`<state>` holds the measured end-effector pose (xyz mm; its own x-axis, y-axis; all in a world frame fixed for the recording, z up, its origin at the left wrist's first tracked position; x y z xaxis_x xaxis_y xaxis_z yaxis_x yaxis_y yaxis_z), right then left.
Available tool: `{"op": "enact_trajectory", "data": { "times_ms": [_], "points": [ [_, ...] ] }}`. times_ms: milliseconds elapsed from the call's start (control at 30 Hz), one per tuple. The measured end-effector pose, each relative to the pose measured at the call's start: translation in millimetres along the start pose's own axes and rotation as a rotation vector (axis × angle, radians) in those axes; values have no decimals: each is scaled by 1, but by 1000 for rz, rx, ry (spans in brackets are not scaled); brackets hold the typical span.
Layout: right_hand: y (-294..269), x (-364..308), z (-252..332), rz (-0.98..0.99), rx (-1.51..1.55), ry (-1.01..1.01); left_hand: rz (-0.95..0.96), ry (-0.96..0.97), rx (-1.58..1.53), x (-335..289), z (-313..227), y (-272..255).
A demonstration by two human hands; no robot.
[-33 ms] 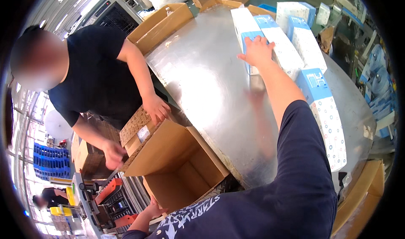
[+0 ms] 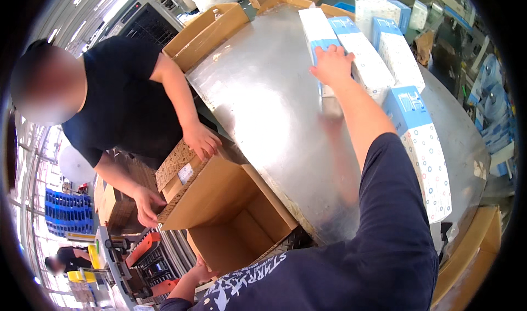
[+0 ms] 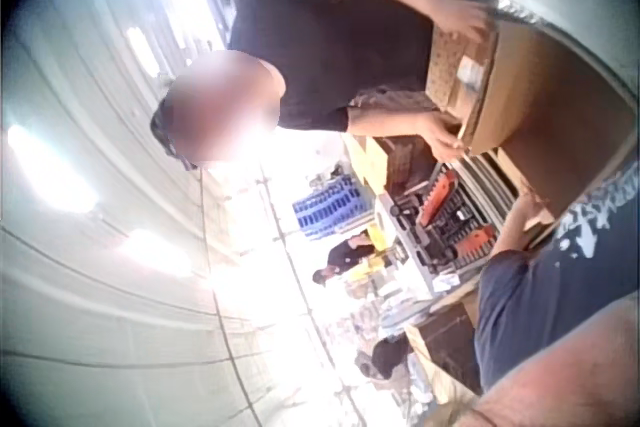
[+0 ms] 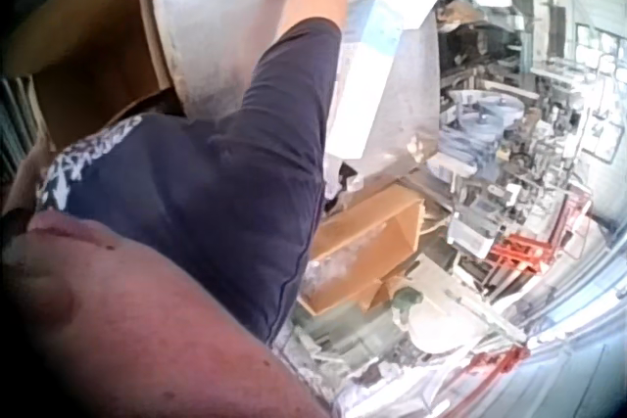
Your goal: The person packs boxes with blue and white product packages, places the filled boxes onto a conveyor belt for sealing, and prepares new cardboard boxes for packing.
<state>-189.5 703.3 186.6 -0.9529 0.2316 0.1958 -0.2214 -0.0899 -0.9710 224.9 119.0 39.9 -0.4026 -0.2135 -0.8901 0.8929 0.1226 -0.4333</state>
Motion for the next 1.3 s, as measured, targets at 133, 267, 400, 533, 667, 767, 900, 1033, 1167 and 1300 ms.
{"op": "enact_trajectory", "data": {
  "times_ms": [133,267,400,533,667,767,900,1033,1167,1300],
  "points": [
    [0,-39,1,-110,69,-33,188,22,386,24,3,-6],
    [-41,-78,-8,41,236,-45,86,207,649,36,-21,-43],
    [-49,-31,-79,-61,93,86,-220,669,-55,-44,-181,-139],
    [-13,-7,-111,164,112,196,-441,1179,32,-61,-263,-156],
    [-13,-51,-61,349,147,98,-604,1279,-171,-53,-317,-188],
    [-28,-114,1,338,93,-2,-619,1207,-836,-2,-347,-222],
    [-52,-171,-15,492,207,-156,-305,1004,-1008,-37,-366,-239],
    [-97,-208,-148,-18,-219,95,-386,1103,-731,-29,-355,-203],
    [-72,-202,-175,331,172,301,-58,1000,-1008,-33,-385,-208],
    [-46,-166,-103,368,175,-28,76,1045,-1136,-38,-390,-199]
  ]
}}
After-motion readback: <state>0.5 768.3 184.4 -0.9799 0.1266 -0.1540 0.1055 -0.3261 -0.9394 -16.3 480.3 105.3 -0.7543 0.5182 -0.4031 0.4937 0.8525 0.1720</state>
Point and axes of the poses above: each hand's wrist, its own x-axis towards the middle knuckle, its own y-axis out of the palm, z = x × y, the point moved 4 cm from there along x, towards the middle knuckle, and after that the axes turned 5 degrees about x, right-handed, at the moved point
